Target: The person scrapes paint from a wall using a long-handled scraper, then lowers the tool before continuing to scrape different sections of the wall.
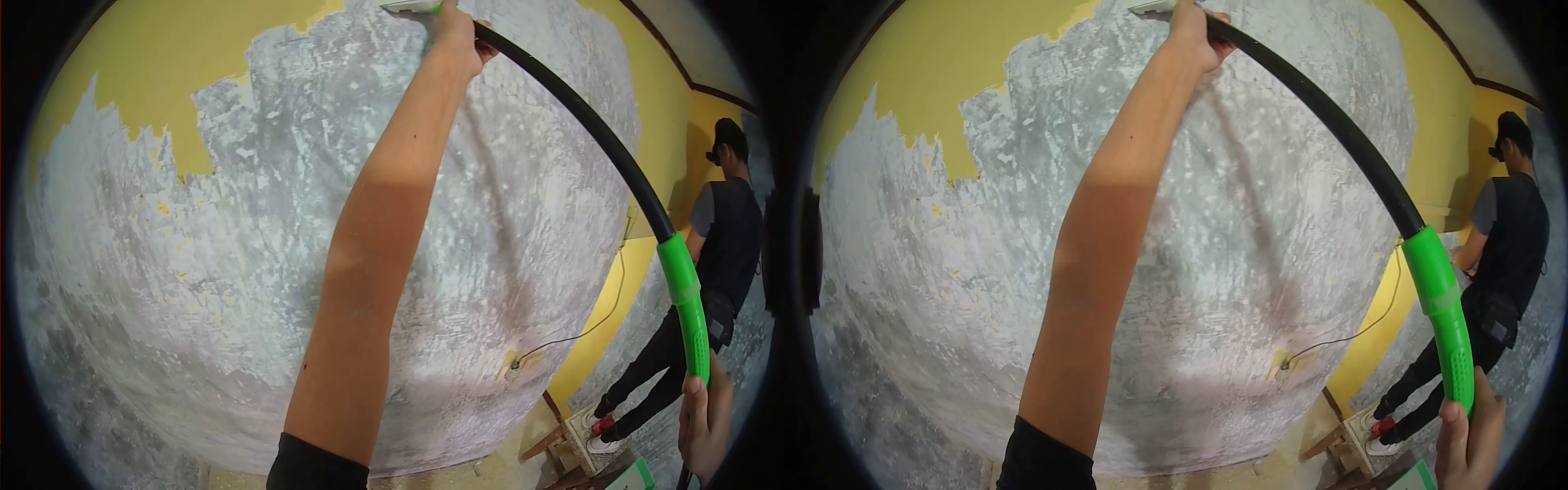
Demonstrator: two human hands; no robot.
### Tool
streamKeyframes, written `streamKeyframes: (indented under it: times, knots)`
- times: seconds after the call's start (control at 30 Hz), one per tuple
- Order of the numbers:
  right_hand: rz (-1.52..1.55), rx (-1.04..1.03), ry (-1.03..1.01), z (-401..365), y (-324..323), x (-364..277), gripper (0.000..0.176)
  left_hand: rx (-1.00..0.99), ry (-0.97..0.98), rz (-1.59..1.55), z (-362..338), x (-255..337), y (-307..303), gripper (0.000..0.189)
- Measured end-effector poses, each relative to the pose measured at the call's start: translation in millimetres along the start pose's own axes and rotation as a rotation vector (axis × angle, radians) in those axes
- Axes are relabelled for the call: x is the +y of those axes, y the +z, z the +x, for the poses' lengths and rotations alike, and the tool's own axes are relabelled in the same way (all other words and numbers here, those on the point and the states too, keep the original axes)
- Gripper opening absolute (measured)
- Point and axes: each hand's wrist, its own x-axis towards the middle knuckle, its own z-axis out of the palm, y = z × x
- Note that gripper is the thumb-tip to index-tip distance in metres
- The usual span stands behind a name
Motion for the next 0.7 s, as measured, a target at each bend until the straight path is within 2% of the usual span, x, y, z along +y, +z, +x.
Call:
streamKeyframes:
  times: [0.07,0.17,0.4,0.53,0.57,0.63,0.7]
  knots:
    - [-0.089,0.039,0.02,-2,-3,-1,0.035,-0.074,-0.004,-0.09,6,-1,-2,0.042]
    - [-0.143,0.059,0.02,0,-1,-5,0.036,-0.054,0.005,-0.132,20,-3,0,0.041]
    - [-0.13,0.048,0.013,3,11,-5,0.04,-0.082,0.021,-0.075,29,-4,-4,0.038]
    - [-0.106,0.035,0.035,0,11,-7,0.043,-0.015,0.025,-0.002,6,7,4,0.039]
    - [-0.139,0.027,0.034,-2,10,-8,0.043,-0.058,0.026,-0.015,9,4,2,0.04]
    - [-0.338,-0.004,-0.072,-7,10,-12,0.043,-0.142,0.034,-0.039,16,-6,-13,0.044]
    - [-0.305,-0.084,-0.178,0,6,-19,0.032,-0.133,0.016,0.02,24,-8,-23,0.044]
